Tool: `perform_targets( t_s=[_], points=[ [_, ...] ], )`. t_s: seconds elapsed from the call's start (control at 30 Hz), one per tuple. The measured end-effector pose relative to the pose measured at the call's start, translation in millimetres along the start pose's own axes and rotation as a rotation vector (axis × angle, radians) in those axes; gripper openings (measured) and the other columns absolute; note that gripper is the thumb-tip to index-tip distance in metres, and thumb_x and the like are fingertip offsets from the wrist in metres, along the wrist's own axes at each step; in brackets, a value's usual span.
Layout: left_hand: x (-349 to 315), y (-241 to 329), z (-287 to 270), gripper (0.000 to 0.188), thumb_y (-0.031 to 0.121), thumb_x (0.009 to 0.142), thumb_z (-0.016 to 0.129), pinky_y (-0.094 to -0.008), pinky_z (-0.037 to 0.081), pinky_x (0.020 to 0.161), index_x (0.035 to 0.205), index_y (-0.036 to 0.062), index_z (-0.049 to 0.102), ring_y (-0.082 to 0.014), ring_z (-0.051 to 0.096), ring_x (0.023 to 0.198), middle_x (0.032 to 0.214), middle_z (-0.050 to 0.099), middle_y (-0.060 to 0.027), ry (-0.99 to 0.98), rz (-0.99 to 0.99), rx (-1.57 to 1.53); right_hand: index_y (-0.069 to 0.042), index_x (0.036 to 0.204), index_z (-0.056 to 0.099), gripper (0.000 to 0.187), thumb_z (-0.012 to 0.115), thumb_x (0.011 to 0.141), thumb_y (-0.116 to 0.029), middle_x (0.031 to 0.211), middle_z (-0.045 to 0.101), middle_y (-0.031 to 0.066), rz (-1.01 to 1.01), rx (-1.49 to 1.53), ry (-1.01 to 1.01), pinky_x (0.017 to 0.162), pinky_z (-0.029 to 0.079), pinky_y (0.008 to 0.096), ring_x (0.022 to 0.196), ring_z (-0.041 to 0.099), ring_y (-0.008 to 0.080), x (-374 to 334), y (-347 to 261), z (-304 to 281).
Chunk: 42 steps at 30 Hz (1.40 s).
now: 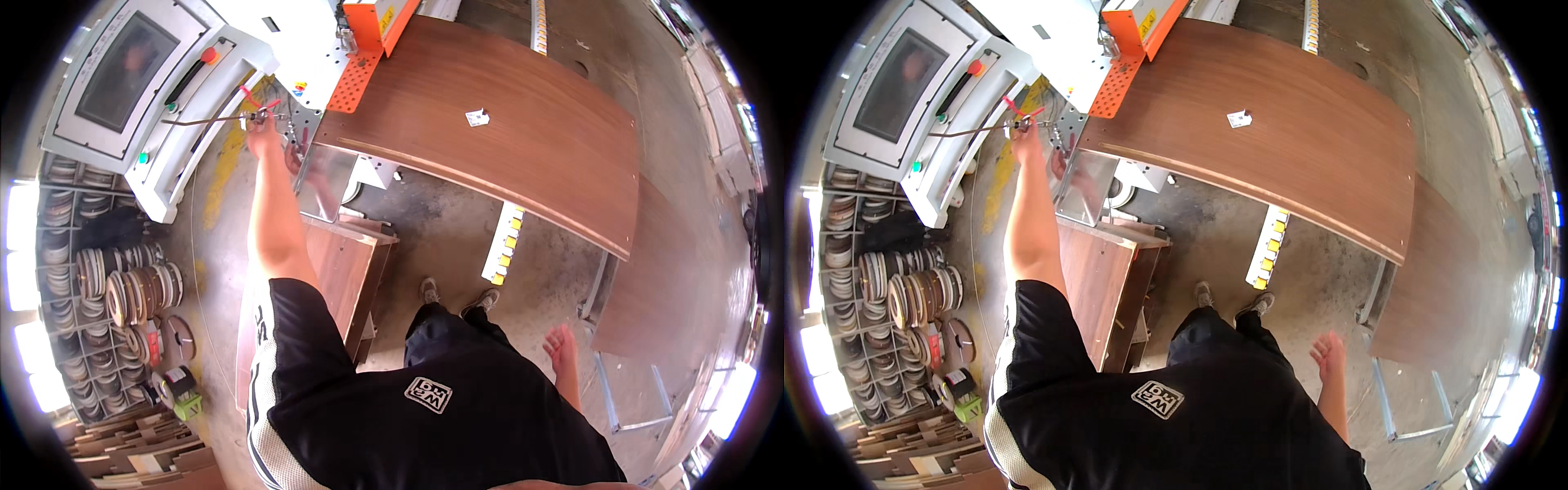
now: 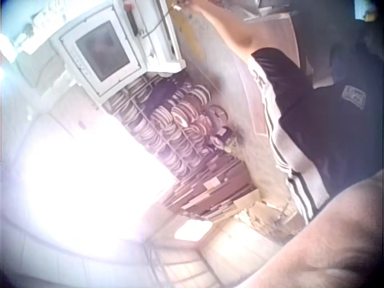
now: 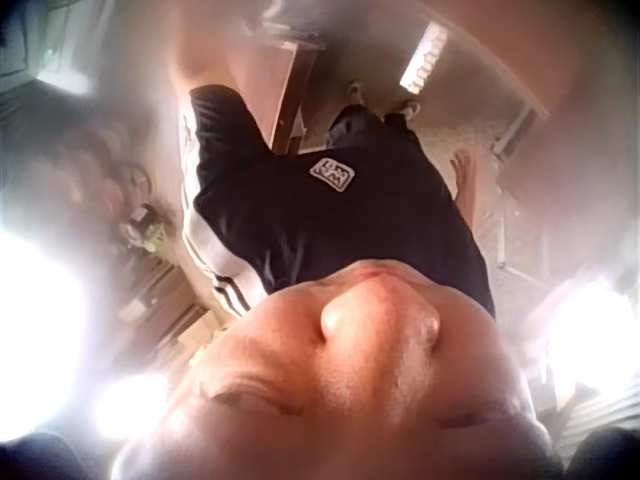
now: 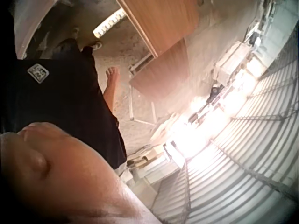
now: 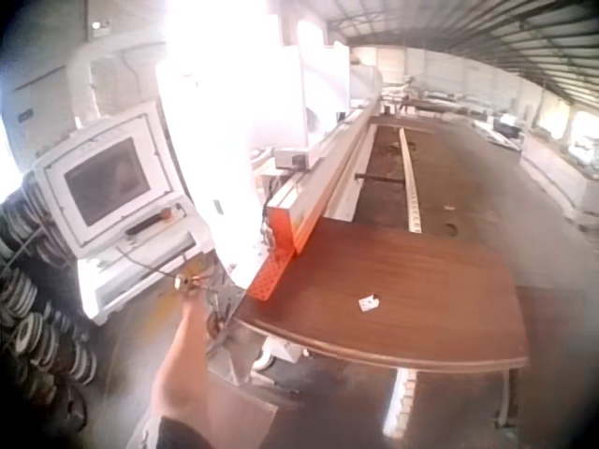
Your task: The person feeds wooden panels into an edge banding machine, cleans the panels with an air duster, and moves them onto a cart.
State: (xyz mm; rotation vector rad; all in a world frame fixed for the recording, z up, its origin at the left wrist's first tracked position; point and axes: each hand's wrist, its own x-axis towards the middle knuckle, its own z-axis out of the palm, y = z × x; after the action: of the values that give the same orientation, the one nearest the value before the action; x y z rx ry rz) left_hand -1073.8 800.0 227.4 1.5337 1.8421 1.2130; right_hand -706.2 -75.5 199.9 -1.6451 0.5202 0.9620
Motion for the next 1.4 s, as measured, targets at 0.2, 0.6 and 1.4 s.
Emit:
perform_targets(
  t_s=[0.2,0.6,1.4],
  points=[
    [-44.4,23.4,-31.4,0.029,0.031,0.095,0.068,-0.0372,0.051,0.078,0.107,0.0051,0.068,-0.023,0.07,0.087,0.094,0.074,-0.009,0.154,0.268,0.161,-0.007,0.137,0.046,0.058,0.063,0.096,-0.044,0.138,0.056,0.0165,0.162,-0.08,0.196,0.085,0.055,0.0438,0.11,0.064,0.0311,-36.4,96.7,-99.6],
    [7.6,96.6,-268.8,0.031,0.034,0.099,0.06,-0.0415,0.049,0.069,0.1,0.0034,0.061,-0.0259,0.066,0.073,0.079,0.067,-0.01,0.375,0.142,0.187,-0.008,0.127,0.054,0.043,0.064,0.096,-0.035,0.115,0.067,0.0113,-0.221,-0.856,-0.206,0.071,0.055,0.037,0.09,0.069,0.025,58.9,83.1,-41.7],
    [-95.1,86.9,-340.6,0.024,0.009,0.085,0.066,-0.0401,0.053,0.081,0.104,0.0208,0.073,-0.0254,0.067,0.093,0.094,0.072,-0.0023,-0.236,1.052,0.52,-0.003,0.108,0.065,0.027,0.064,0.095,-0.027,0.09,0.07,0.0078,-0.328,-1.088,-0.22,0.064,0.053,0.0328,0.076,0.067,0.0188,46.1,76.2,-14.4]
  ],
)
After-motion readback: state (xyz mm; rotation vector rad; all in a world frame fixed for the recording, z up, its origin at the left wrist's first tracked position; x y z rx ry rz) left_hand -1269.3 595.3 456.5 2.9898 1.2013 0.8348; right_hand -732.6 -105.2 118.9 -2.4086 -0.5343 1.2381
